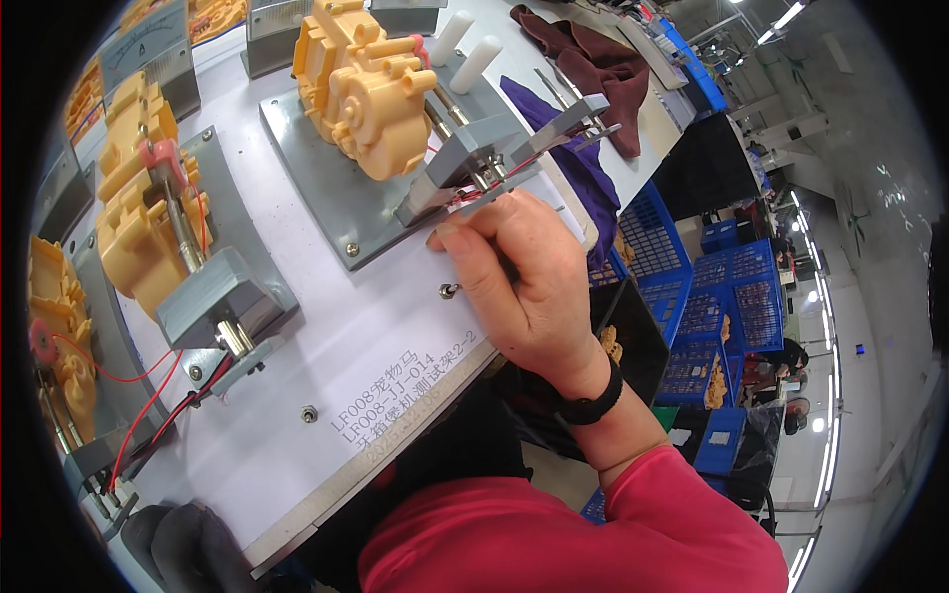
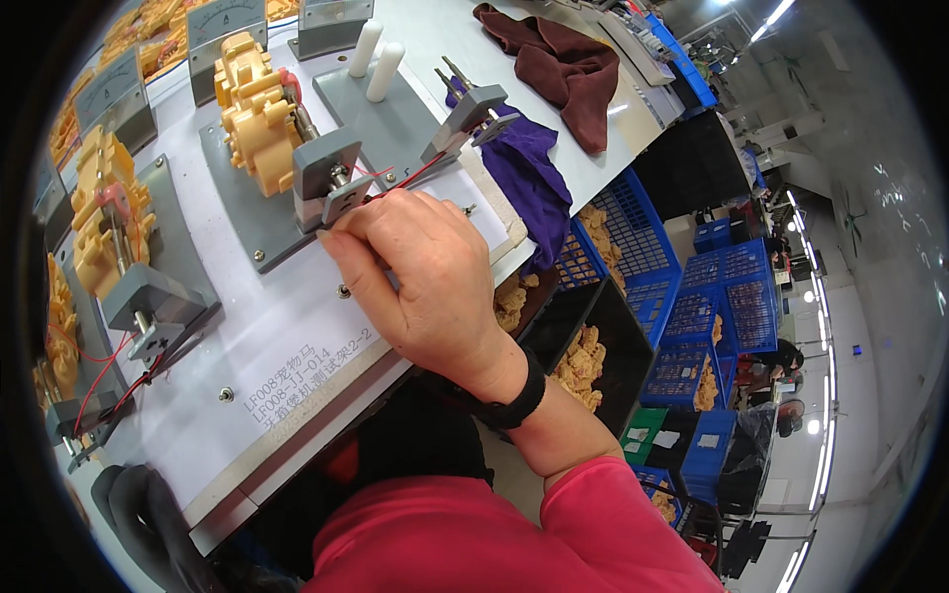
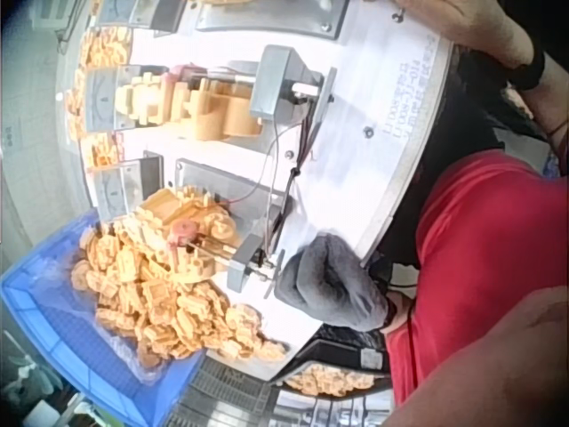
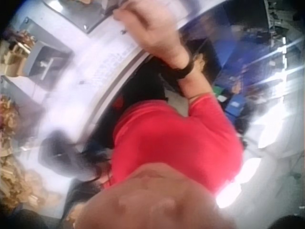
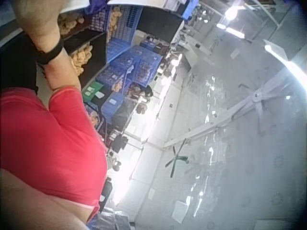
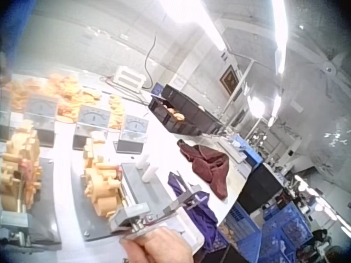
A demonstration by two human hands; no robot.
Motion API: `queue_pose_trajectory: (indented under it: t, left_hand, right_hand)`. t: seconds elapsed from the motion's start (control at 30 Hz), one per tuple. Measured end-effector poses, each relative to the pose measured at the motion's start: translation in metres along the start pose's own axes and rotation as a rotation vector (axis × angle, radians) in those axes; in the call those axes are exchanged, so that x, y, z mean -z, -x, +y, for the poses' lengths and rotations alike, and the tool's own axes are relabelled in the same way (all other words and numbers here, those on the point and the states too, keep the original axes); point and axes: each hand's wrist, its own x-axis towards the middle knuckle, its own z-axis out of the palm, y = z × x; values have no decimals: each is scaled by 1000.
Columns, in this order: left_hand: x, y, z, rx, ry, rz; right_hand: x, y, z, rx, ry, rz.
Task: The person picks yellow plastic components from a bin and places them into metal fixtures on a white board. They then connect red and black wires to the components and adjust the fixtures. The person repeats this process for multiple components throughout the video.
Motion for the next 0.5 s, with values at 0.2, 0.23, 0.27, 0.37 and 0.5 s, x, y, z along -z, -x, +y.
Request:
queue_pose_trajectory:
  t: [0.2, 0.23, 0.27, 0.37, 0.5]
  left_hand:
    - [0, -4, -1, -24, -9, -12]
    - [0, -3, 0, -18, -4, -9]
    - [0, -3, 0, -12, 2, -7]
    - [-1, -1, 0, 17, 13, -1]
    - [-2, -1, 4, 89, -3, 11]
  right_hand:
    - [3, 0, -2, -24, 11, -61]
    - [3, 0, -2, -25, 13, -63]
    - [3, 0, -2, -26, 14, -64]
    - [4, 0, -3, -36, 16, -69]
    - [4, 0, -4, -44, 7, -74]
